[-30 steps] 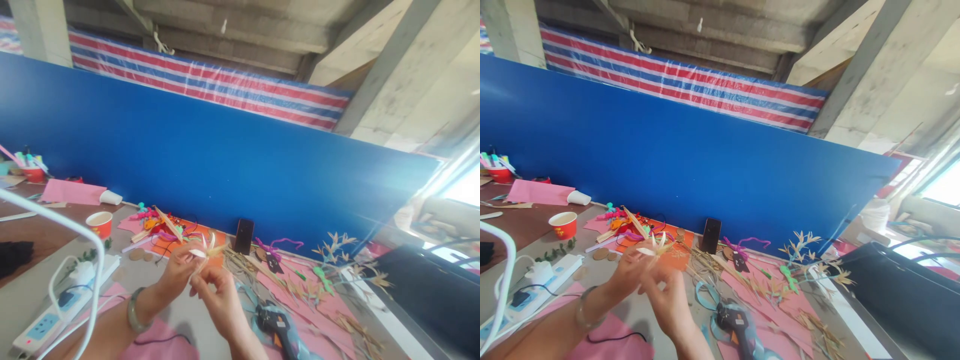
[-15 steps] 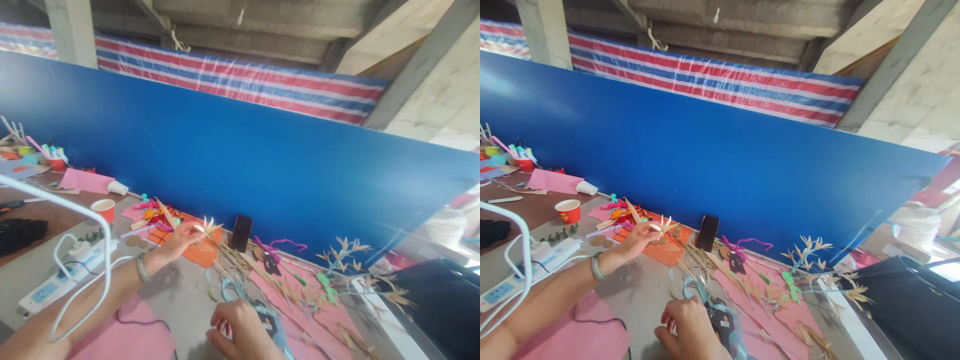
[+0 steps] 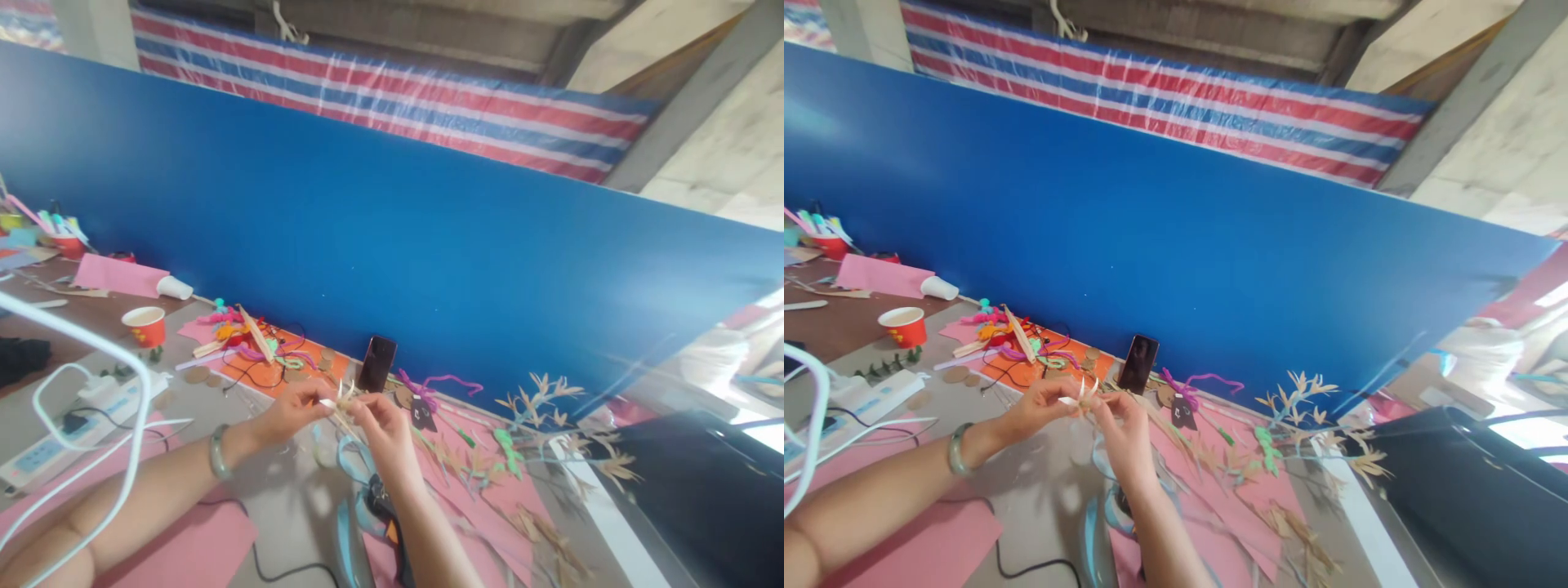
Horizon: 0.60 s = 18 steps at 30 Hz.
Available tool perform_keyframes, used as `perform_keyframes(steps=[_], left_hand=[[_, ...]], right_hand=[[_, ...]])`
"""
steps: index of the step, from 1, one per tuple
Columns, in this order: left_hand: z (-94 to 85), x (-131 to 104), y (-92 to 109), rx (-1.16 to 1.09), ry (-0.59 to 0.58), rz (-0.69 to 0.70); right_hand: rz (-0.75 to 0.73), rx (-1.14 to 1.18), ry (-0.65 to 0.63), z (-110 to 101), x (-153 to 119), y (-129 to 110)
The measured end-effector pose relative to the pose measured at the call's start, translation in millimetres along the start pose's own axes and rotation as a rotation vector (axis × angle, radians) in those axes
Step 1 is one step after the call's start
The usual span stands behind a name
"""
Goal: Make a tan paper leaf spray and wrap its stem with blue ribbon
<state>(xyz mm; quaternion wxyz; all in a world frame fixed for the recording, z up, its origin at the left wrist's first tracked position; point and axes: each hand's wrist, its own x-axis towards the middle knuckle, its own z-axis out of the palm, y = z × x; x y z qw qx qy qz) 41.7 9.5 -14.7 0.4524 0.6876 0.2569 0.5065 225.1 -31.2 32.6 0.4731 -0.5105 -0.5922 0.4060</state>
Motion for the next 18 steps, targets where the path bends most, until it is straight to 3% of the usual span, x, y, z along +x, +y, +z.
perform_keyframes(steps=[5,11,18], left_hand=[[10.0,-6,-1,-0.045,0.063,0.031],[16.6,-14,12,-0.099,0.127,0.014],[-0.2,-32,16,-0.109,0.125,-0.007]], right_hand=[[0.001,0.036,0.056,-1,-9,-7],[0.097,0.116,0.022,5,-26,-12],[0.075,0.116,-0.034,29,-42,-10]])
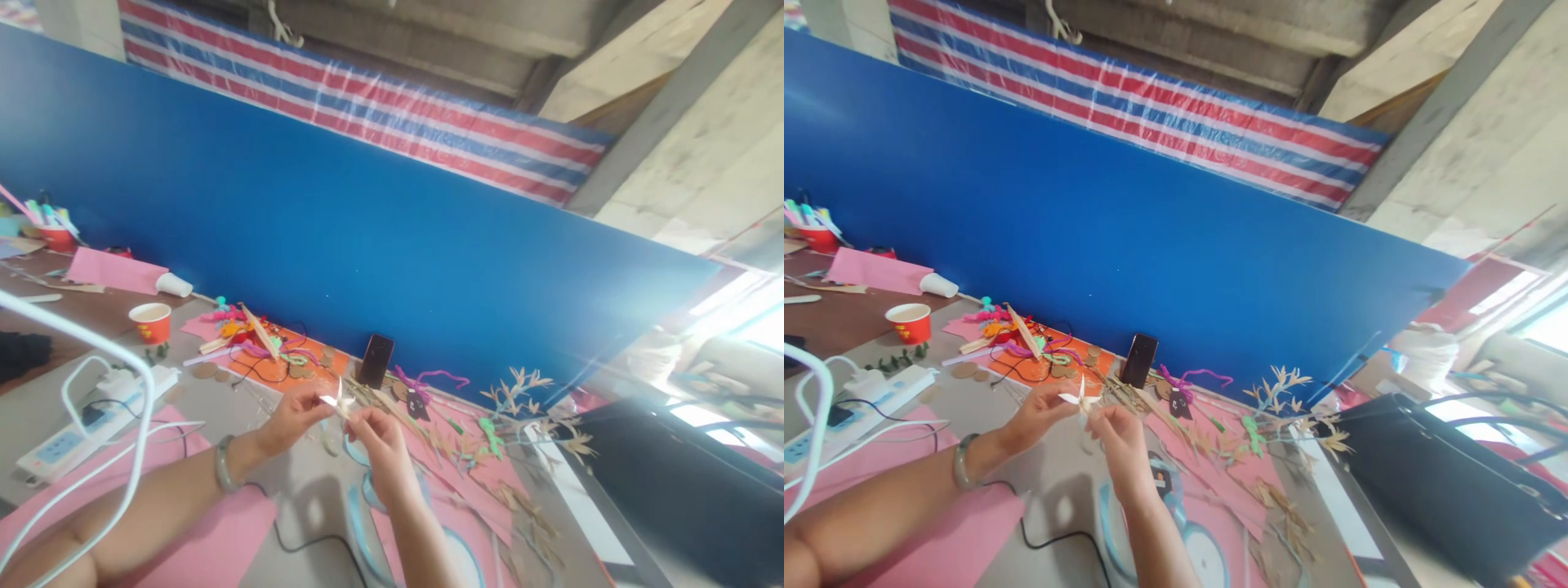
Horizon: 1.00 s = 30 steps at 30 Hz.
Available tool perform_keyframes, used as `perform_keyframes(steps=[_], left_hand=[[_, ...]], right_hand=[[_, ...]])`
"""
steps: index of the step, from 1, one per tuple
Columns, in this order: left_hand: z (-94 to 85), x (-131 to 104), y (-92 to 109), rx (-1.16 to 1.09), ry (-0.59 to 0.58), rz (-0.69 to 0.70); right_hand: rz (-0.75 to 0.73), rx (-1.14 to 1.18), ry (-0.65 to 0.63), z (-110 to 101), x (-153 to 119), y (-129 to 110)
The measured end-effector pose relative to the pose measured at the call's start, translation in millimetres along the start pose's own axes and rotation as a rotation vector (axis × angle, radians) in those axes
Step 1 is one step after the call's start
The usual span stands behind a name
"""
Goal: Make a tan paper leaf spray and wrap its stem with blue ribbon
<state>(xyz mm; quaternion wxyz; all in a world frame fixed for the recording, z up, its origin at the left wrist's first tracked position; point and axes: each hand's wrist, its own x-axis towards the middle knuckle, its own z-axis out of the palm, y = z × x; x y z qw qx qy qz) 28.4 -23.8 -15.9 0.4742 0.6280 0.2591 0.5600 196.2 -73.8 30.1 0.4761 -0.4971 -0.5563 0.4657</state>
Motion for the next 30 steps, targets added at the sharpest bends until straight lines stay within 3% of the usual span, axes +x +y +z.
perform_keyframes(steps=[9,14,22,25,30], left_hand=[[-65.9,-25,-2,0.041,0.015,0.010],[-90.4,-29,-4,0.048,0.018,-0.016],[-111.3,-22,-12,0.034,-0.022,-0.074],[-113.5,-22,-14,0.013,-0.016,-0.078],[-109.4,-28,-7,0.002,0.058,-0.076]], right_hand=[[-0.025,-0.028,-0.057,57,20,-12],[0.008,-0.035,-0.105,85,40,-18],[0.089,0.046,-0.152,106,64,-13],[0.059,0.009,-0.158,108,62,-19],[-0.017,-0.095,-0.053,105,45,-25]])
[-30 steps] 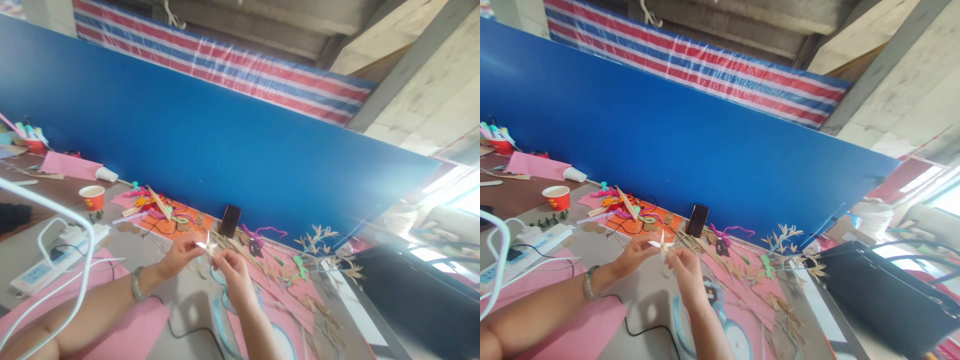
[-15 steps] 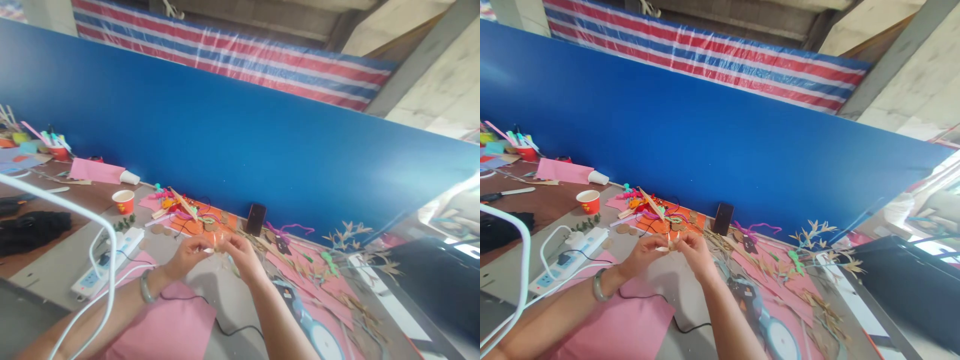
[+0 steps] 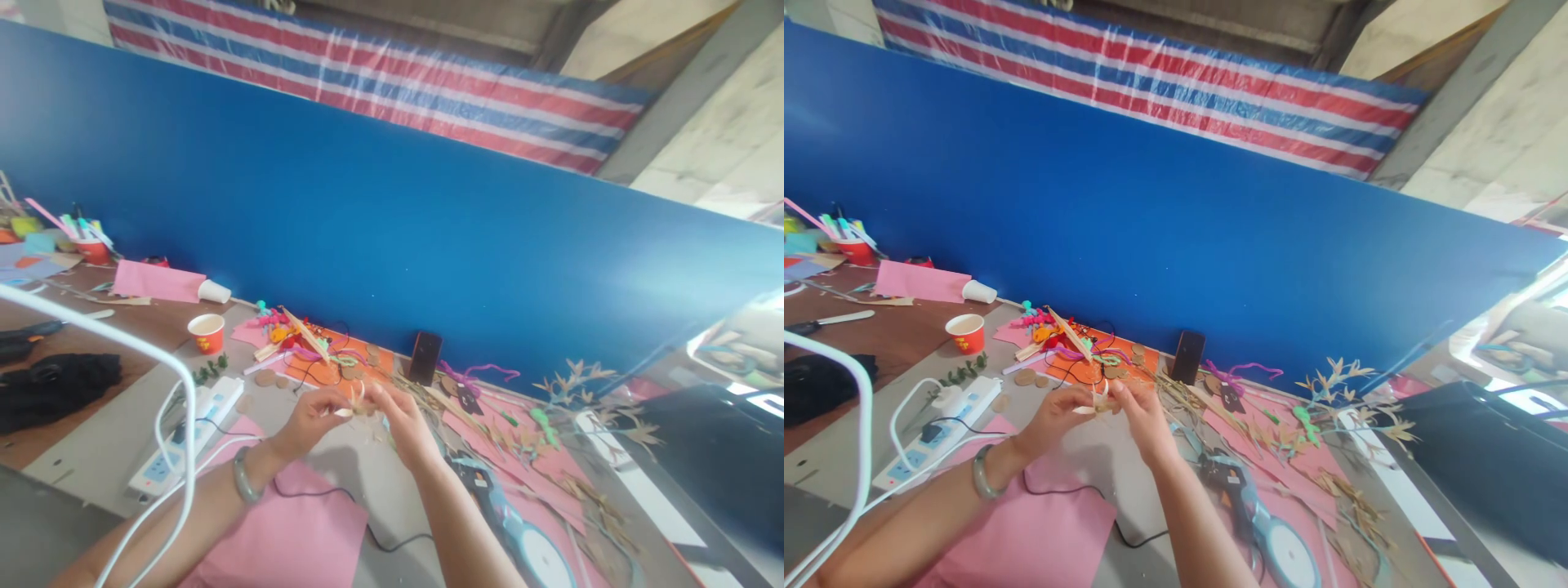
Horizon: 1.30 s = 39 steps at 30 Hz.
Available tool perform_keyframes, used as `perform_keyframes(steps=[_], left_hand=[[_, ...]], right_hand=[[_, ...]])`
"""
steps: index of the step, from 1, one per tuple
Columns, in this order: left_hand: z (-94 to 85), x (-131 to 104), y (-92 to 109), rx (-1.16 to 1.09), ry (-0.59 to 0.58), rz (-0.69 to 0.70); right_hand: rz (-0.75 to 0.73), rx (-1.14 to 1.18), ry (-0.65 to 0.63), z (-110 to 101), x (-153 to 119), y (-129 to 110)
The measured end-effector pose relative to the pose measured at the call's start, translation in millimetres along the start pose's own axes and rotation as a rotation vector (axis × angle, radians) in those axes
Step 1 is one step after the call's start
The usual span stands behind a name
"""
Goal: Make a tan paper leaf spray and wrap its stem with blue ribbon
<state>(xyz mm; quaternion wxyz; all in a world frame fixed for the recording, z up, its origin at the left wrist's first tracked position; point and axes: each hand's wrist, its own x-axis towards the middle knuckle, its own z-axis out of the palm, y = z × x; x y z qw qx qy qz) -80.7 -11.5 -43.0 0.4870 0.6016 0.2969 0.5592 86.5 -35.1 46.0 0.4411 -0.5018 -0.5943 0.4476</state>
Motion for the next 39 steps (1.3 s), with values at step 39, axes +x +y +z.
perform_keyframes(steps=[39], left_hand=[[17.5,22,12,-0.997,0.095,-0.114]], right_hand=[[-0.228,-0.068,0.088,-17,-43,51]])
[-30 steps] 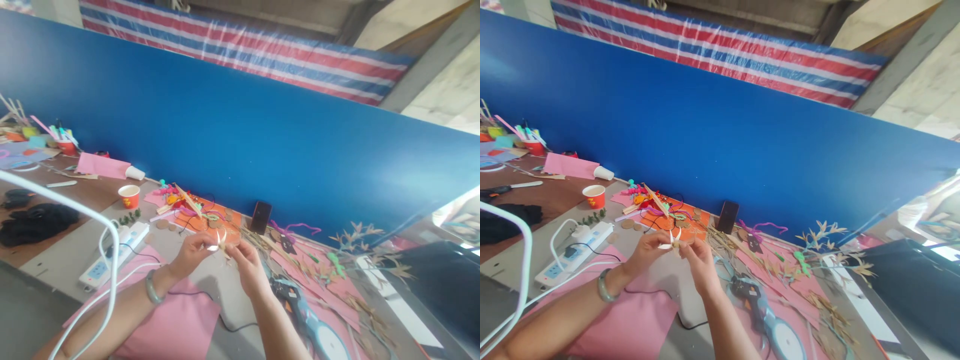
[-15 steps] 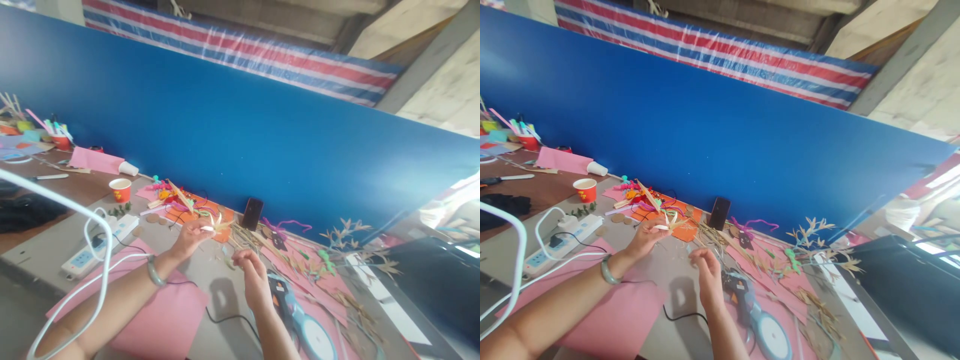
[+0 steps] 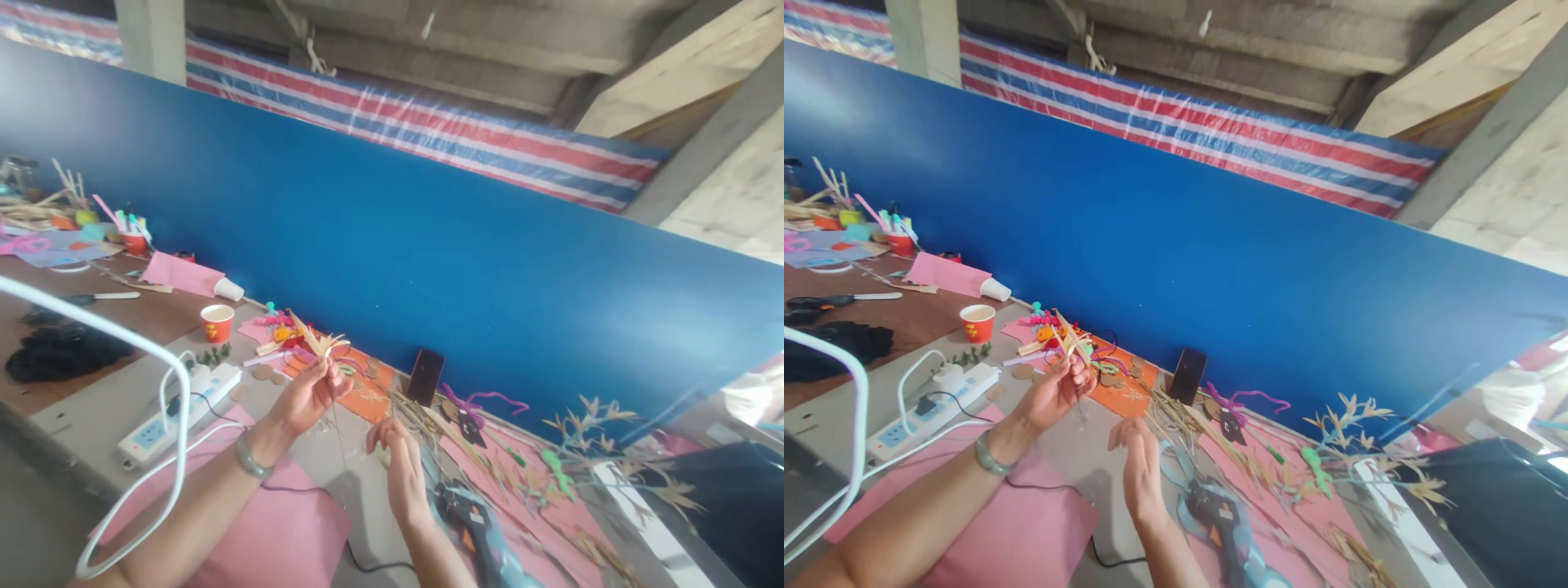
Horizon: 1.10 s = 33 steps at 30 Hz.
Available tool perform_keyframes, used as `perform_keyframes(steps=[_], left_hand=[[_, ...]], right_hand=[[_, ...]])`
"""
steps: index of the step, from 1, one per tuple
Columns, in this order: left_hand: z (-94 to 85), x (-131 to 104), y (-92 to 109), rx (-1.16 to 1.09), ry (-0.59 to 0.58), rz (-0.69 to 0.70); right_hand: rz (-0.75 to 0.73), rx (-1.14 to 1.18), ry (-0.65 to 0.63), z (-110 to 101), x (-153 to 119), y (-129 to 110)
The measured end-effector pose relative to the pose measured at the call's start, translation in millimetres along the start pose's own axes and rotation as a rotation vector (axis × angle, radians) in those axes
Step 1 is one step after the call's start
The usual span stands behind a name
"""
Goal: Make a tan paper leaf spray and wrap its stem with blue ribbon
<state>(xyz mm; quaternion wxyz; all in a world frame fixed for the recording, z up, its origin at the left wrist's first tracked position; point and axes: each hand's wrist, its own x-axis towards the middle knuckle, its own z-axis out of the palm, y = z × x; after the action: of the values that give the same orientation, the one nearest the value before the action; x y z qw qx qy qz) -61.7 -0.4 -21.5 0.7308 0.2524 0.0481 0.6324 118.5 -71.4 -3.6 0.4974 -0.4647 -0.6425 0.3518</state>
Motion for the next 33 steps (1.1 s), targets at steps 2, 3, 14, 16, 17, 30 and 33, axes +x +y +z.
perform_keyframes(steps=[2,3,14,16,17,30,33], left_hand=[[-4.3,1,-3,-0.037,0.013,-0.048],[-6.3,2,-5,-0.053,0.020,-0.064],[-20.7,10,-20,-0.136,0.104,-0.104],[-23.0,9,-24,-0.134,0.092,-0.132],[-24.2,8,-27,-0.132,0.090,-0.149],[-24.4,3,-38,-0.135,0.094,-0.210],[-27.7,3,-40,-0.147,0.100,-0.214]], right_hand=[[-0.030,-0.024,0.043,5,3,2],[-0.033,-0.039,0.056,7,4,5],[0.157,0.049,-0.016,21,4,46],[0.142,0.075,-0.007,21,3,47],[0.124,0.071,-0.005,21,2,47],[0.148,-0.096,-0.114,28,0,60],[0.190,-0.051,-0.187,31,-2,61]])
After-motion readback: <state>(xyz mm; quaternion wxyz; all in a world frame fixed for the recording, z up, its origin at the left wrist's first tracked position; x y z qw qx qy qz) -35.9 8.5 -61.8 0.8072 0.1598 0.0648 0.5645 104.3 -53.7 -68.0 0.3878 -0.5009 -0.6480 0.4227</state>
